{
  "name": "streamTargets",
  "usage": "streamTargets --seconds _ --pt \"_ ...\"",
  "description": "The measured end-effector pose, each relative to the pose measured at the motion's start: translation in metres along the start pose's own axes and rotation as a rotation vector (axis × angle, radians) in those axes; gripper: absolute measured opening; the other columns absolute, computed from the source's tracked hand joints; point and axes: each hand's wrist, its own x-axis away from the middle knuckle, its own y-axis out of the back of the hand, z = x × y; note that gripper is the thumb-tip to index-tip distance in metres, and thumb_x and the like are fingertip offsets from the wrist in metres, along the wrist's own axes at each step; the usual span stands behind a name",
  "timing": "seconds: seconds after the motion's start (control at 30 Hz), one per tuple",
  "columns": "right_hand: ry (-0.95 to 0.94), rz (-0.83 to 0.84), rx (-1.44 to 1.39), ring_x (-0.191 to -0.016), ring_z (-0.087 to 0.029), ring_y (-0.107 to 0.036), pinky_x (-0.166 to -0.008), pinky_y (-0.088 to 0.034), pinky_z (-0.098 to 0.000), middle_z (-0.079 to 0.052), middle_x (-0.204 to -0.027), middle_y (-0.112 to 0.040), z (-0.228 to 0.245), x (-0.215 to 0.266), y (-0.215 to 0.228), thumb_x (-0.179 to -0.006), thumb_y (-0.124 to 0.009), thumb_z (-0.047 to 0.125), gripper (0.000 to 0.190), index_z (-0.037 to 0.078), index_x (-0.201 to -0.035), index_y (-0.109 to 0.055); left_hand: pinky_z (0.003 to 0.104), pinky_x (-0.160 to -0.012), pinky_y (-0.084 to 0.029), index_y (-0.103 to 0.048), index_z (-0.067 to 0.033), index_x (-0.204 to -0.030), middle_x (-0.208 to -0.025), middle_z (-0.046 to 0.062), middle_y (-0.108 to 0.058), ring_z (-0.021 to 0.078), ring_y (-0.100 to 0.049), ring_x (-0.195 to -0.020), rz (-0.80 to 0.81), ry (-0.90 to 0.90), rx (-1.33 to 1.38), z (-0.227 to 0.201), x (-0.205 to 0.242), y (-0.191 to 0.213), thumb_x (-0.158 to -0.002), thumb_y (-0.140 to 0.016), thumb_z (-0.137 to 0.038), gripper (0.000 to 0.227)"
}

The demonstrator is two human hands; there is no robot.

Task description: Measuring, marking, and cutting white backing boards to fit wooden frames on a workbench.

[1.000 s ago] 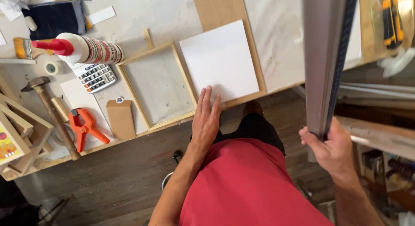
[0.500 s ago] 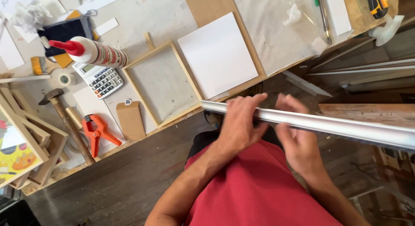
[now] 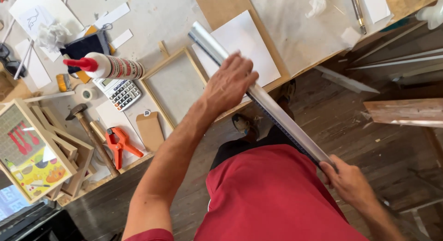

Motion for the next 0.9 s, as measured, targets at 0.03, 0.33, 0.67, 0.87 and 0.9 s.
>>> streamTargets --seconds 0.03,0.33,0.67,0.87,0.9 --pt "-0.003 -0.046 -0.113 -0.057 -0.02 -0.072 -0.062 -0.053 -0.035 -0.004 -0.063 -0.072 -0.002 -0.007 -0.013 -0.103 -0.041 0.055 0.057 0.011 -0.074 -0.063 0.06 -0.125 -0.02 -0.066 -0.0085 -0.119 -0.141 0.025 -0.054 0.0406 -0.042 -0.142 0.067 0.081 -0.003 0.004 -0.007 -0.005 -0.095 -0.065 -0.013 0.025" --pt "0.105 -0.005 -0.541 -0.048 -0.022 -0.059 -0.057 -0.052 -0.0369 -0.008 -0.057 -0.066 0.026 -0.086 -0.055 -0.109 -0.036 0.039 0.056 0.007 -0.069 -0.056 0.053 -0.128 -0.031 -0.04 -0.0013 -0.156 -0.17 0.013 -0.019 0.0328 -0.014 -0.16 -0.126 0.604 0.076 0.03 -0.033 -0.064 -0.104 -0.075 -0.036 0.072" --pt "0.078 0.035 -0.601 -0.05 -0.019 -0.059 -0.056 -0.05 -0.0348 -0.008 -0.06 -0.067 0.045 -0.097 -0.051 -0.111 -0.034 0.044 0.058 0.006 -0.079 -0.063 0.053 -0.128 -0.035 -0.02 -0.0029 -0.167 -0.174 0.007 0.002 0.0335 0.0 -0.163 -0.013 0.562 0.017 0.055 -0.04 -0.095 -0.107 -0.072 -0.063 0.1" --pt "0.088 0.038 -0.59 -0.05 -0.019 -0.059 -0.057 -0.051 -0.0348 -0.007 -0.06 -0.067 0.048 -0.098 -0.049 -0.111 -0.032 0.045 0.058 0.007 -0.08 -0.063 0.057 -0.127 -0.035 -0.015 -0.0056 -0.168 -0.174 0.004 0.006 0.0321 0.004 -0.163 0.007 0.578 0.043 0.061 -0.042 -0.099 -0.108 -0.068 -0.067 0.101" --pt "0.088 0.038 -0.583 -0.05 -0.02 -0.06 -0.058 -0.051 -0.035 -0.007 -0.06 -0.068 0.048 -0.097 -0.049 -0.111 -0.031 0.045 0.059 0.006 -0.08 -0.063 0.057 -0.125 -0.037 -0.016 -0.0069 -0.169 -0.174 0.003 0.006 0.0316 0.004 -0.163 0.01 0.583 0.03 0.061 -0.042 -0.1 -0.107 -0.066 -0.07 0.102"
